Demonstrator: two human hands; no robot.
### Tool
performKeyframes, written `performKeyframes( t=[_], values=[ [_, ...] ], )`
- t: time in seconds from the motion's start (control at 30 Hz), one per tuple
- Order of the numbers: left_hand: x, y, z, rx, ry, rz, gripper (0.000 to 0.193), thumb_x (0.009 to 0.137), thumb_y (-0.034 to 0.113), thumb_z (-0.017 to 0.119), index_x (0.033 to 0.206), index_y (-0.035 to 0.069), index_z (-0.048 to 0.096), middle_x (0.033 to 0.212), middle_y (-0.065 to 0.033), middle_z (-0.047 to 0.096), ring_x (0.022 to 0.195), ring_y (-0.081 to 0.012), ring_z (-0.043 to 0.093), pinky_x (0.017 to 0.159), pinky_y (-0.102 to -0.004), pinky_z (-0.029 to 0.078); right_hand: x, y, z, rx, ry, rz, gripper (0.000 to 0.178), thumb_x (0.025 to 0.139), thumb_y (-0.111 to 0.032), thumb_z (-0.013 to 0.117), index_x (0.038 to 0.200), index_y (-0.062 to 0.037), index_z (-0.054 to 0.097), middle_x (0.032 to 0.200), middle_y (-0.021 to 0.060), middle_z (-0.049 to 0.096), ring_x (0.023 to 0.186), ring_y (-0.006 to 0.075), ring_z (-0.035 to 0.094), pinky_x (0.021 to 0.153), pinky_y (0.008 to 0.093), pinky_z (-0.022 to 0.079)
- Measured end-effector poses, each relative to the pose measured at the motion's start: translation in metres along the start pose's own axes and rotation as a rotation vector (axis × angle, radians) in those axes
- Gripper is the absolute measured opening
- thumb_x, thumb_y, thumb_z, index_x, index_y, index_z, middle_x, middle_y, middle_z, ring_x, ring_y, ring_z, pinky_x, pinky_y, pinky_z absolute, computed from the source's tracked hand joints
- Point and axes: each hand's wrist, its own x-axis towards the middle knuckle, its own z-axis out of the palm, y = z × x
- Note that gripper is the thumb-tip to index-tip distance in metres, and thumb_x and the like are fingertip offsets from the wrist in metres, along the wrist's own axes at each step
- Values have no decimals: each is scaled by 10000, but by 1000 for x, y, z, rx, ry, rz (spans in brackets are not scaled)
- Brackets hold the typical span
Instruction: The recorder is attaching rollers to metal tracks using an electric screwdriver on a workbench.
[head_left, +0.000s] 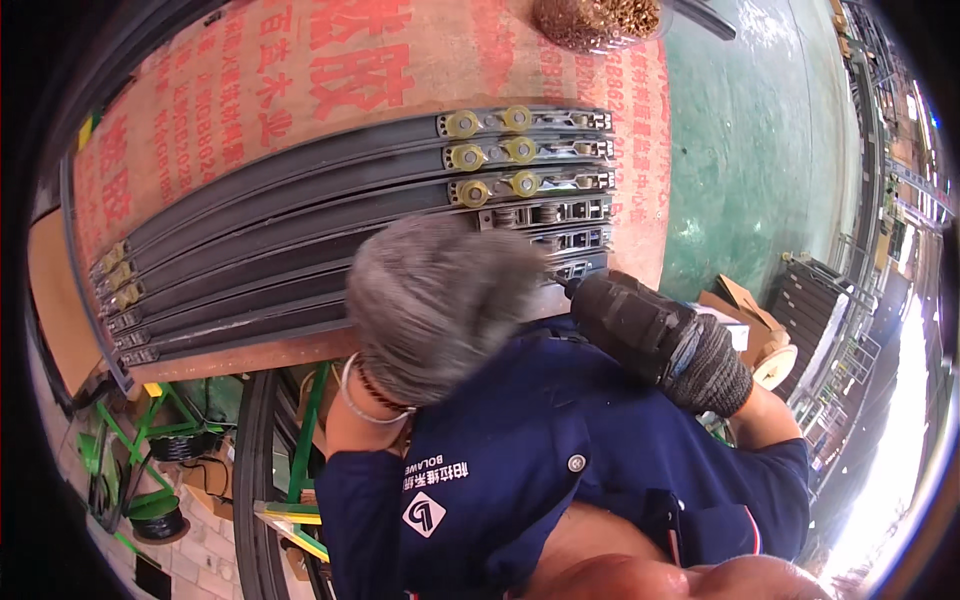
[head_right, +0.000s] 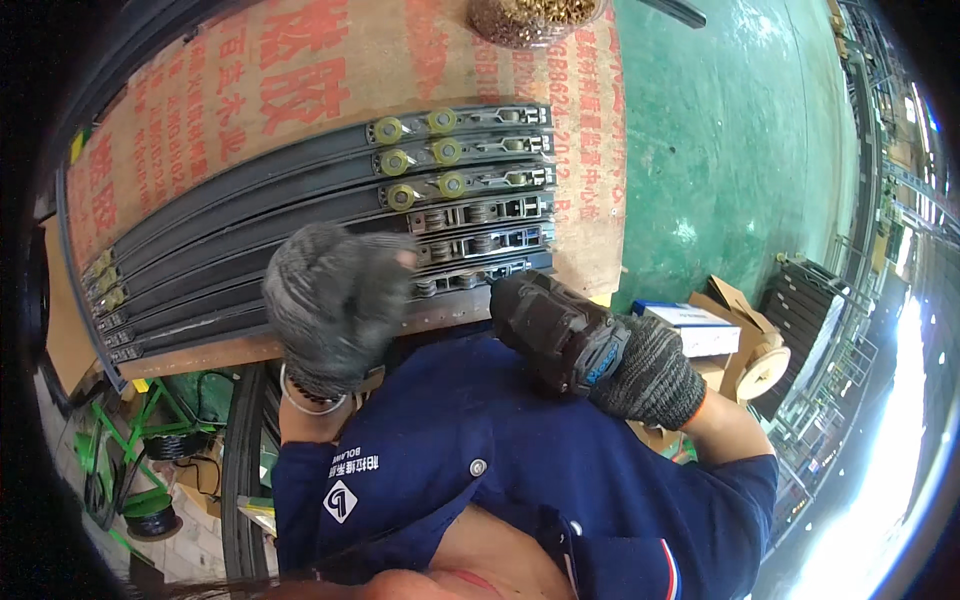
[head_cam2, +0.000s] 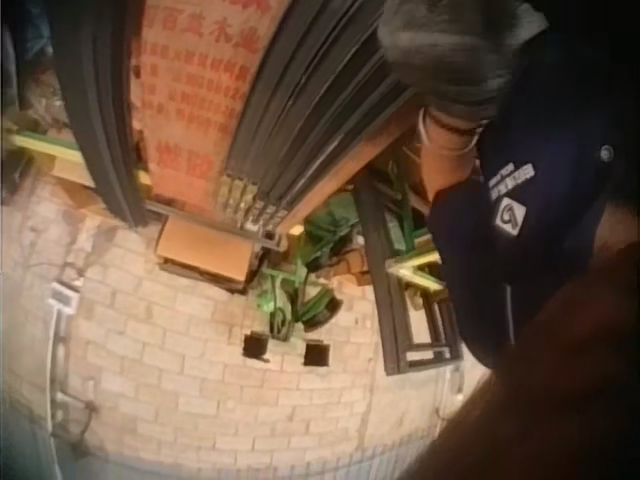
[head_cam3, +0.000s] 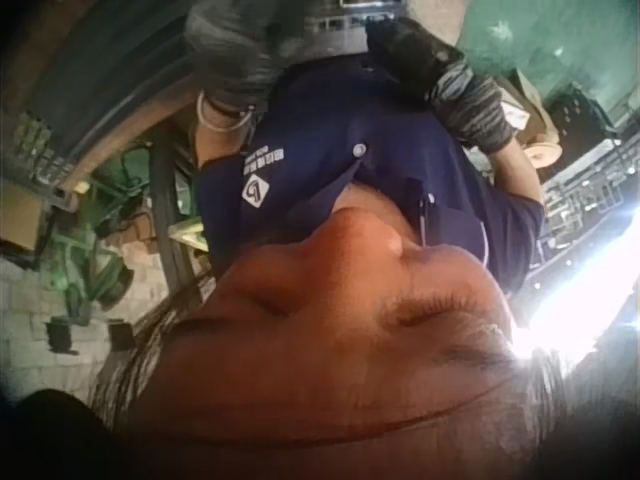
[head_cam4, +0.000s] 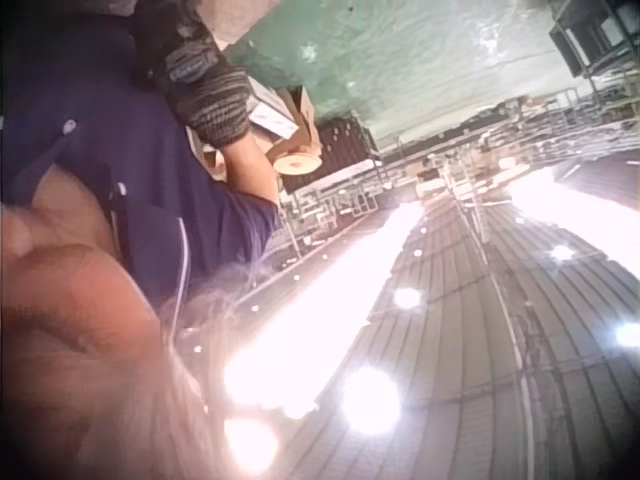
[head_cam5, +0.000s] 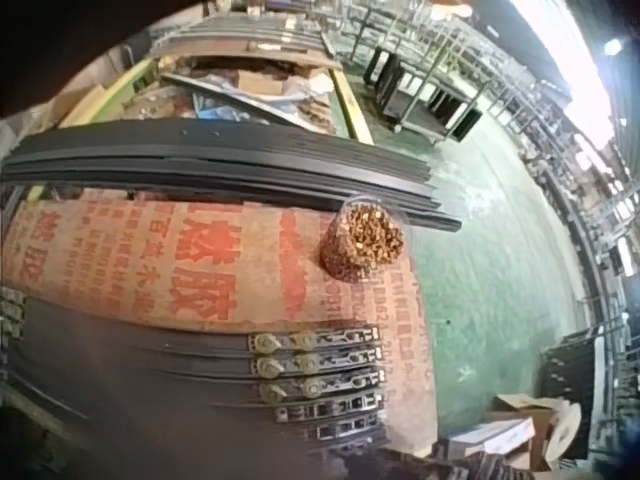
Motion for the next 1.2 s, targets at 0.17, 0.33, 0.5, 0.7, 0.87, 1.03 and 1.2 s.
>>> performKeyframes(
  t=[0.17,0.33,0.5,0.7,0.87,1.03,1.2],
  values=[
    [-49,-7,11,108,-16,-214,81,684,105,686,723,77,620,639,-51,599,556,-206,550,508,-293,438,-4,-2,-2,115,86,-74,407,822,-130,461,1226,-84,455,1214,86,476,1088,200,478,939,287,354],
    [-69,6,35,159,-49,-138,105,701,127,673,781,69,639,686,-79,615,608,-229,585,545,-319,467,-20,6,7,70,225,-175,421,797,-183,506,1207,-93,480,1172,92,516,1043,211,516,904,296,391],
    [-62,31,69,-7,-221,-192,294,754,249,607,994,90,550,841,-112,607,731,-268,590,633,-359,474,-37,14,17,81,314,-264,440,772,-236,551,1188,-102,505,1129,99,556,998,222,554,870,304,429],
    [-82,41,102,80,-288,4,217,768,228,580,931,86,555,794,-111,587,693,-286,566,631,-390,450,-53,41,28,2,188,-231,463,696,-214,626,1131,-84,541,1057,92,586,927,241,575,826,320,448],
    [-95,48,102,47,-281,-75,175,776,168,569,916,64,565,856,-123,598,764,-296,576,680,-376,458,-60,54,38,36,269,-294,464,679,-290,634,1100,-106,567,979,77,622,836,234,610,762,321,480],
    [-91,46,84,52,-50,-285,182,795,171,560,923,47,596,871,-132,619,785,-306,594,723,-376,471,-65,63,45,-100,440,-216,459,699,-317,612,1104,-108,564,1021,80,609,854,248,609,760,338,478],
    [-117,33,81,300,-59,-348,124,790,147,577,858,47,604,832,-129,622,744,-313,602,665,-361,484,-71,75,57,-151,557,-171,483,686,-323,610,1100,-81,550,991,106,611,852,285,601,757,366,471]
  ],
)
